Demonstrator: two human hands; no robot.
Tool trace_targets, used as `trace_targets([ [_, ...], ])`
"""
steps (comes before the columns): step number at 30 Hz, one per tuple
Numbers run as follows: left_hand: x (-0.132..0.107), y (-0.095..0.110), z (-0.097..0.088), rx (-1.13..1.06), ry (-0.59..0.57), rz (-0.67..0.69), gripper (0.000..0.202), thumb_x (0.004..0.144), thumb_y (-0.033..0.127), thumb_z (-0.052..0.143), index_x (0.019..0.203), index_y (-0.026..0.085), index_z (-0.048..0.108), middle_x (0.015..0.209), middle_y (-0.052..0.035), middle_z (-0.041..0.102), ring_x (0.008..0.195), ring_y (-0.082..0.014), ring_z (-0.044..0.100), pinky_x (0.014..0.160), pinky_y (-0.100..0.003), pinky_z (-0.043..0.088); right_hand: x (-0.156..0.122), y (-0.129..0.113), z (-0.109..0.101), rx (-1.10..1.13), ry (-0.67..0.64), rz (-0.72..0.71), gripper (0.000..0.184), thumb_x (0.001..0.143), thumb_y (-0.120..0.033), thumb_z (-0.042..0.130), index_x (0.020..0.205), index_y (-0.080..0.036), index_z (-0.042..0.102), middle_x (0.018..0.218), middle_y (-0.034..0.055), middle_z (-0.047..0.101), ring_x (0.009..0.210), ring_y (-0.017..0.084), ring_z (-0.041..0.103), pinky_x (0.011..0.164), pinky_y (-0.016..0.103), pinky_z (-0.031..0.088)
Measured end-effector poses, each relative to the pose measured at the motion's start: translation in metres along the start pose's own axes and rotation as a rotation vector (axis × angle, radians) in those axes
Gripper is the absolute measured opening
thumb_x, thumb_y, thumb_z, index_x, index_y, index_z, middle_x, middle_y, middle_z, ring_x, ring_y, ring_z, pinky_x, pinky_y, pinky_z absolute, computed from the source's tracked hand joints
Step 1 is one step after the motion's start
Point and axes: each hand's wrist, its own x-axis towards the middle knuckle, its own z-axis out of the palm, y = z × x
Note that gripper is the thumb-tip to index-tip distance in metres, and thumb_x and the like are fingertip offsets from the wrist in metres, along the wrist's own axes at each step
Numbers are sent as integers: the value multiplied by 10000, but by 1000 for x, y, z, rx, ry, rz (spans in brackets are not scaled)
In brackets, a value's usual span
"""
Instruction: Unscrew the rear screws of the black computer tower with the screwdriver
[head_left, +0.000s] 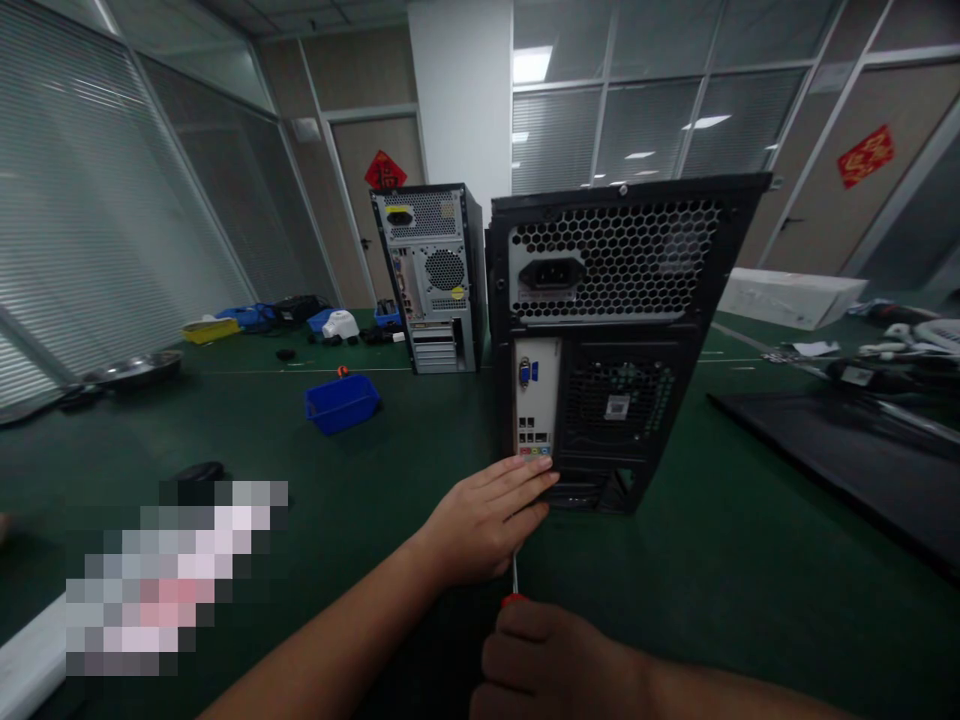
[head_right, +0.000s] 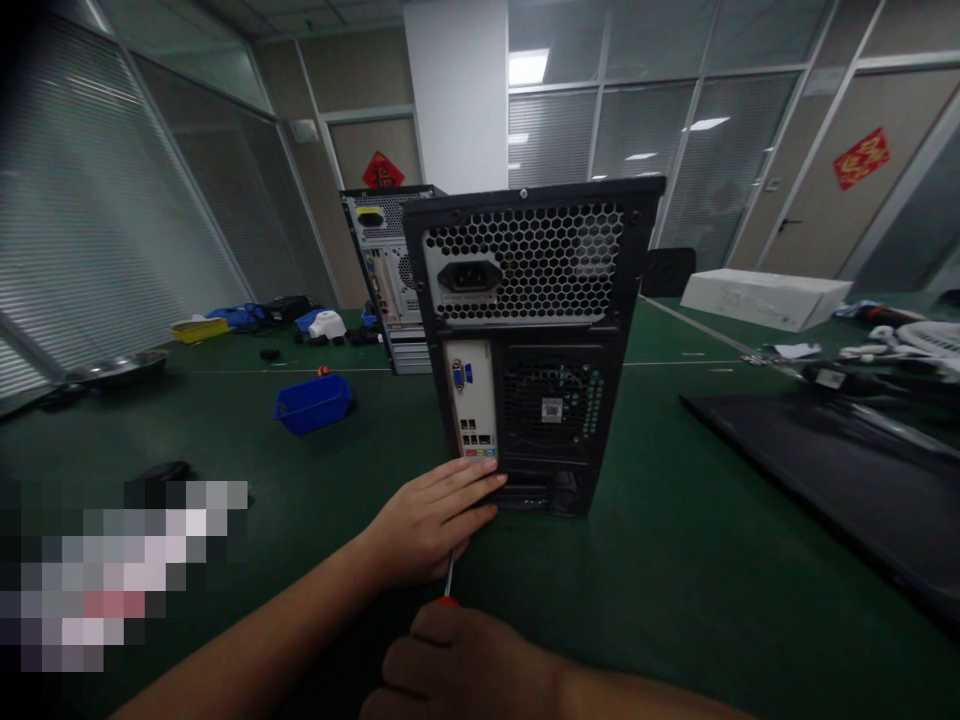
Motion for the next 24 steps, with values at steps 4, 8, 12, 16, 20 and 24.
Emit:
trace_targets([
  [4, 1, 0, 0, -4, -2, -1, 284, 936, 156, 515, 1169, 130, 674, 1478, -107, 584, 1480, -261, 427, 1239, -427, 386, 3, 2, 1, 20, 22, -17, 348, 1106, -128, 228, 924, -166, 522, 714, -33, 510, 699, 104, 479, 638, 262, 348],
  [8, 1, -1, 0, -8, 0, -6, 286, 938, 158, 508, 1170, 136, 674, 1476, -100, 587, 1479, -256, 429, 1239, -427, 386, 4, 3, 4, 63, 33, -63, 343, 1120, -167, 242, 995, -128, 560, 815, -22, 582, 790, 79, 535, 723, 225, 418],
  [12, 1, -1, 0, -6, 9, -1, 275, 945, 163, 522, 1172, 133, 675, 1468, -101, 594, 1469, -258, 443, 1237, -421, 388, -11, 0, 14, 77, -13, -48, 198, 1089, -227, 419, 1011, -136, 575, 742, -40, 543, 663, 91, 468, 672, 204, 411],
  [16, 1, 0, -1, -6, 5, 5, 276, 951, 165, 514, 1172, 126, 675, 1464, -104, 597, 1462, -265, 452, 1234, -429, 393, -25, -2, 22, 33, -136, -51, 136, 976, -238, 671, 962, -169, 555, 747, -55, 560, 663, 98, 468, 702, 217, 420],
  [20, 2, 0, -1, 5, 25, 6, 258, 961, 161, 516, 1157, 130, 680, 1451, -98, 609, 1451, -259, 468, 1223, -421, 411, -16, 1, 21, 124, -53, -41, 224, 1114, -236, 376, 1017, -145, 557, 756, -48, 559, 673, 90, 481, 712, 226, 417],
  [24, 3, 0, -1, 18, 48, 9, 241, 986, 176, 508, 1145, 135, 684, 1427, -87, 631, 1424, -250, 502, 1208, -413, 433, -1, 3, 14, 115, -4, -75, 288, 1116, -168, 315, 1007, -122, 578, 866, -46, 619, 765, 77, 516, 722, 235, 425],
])
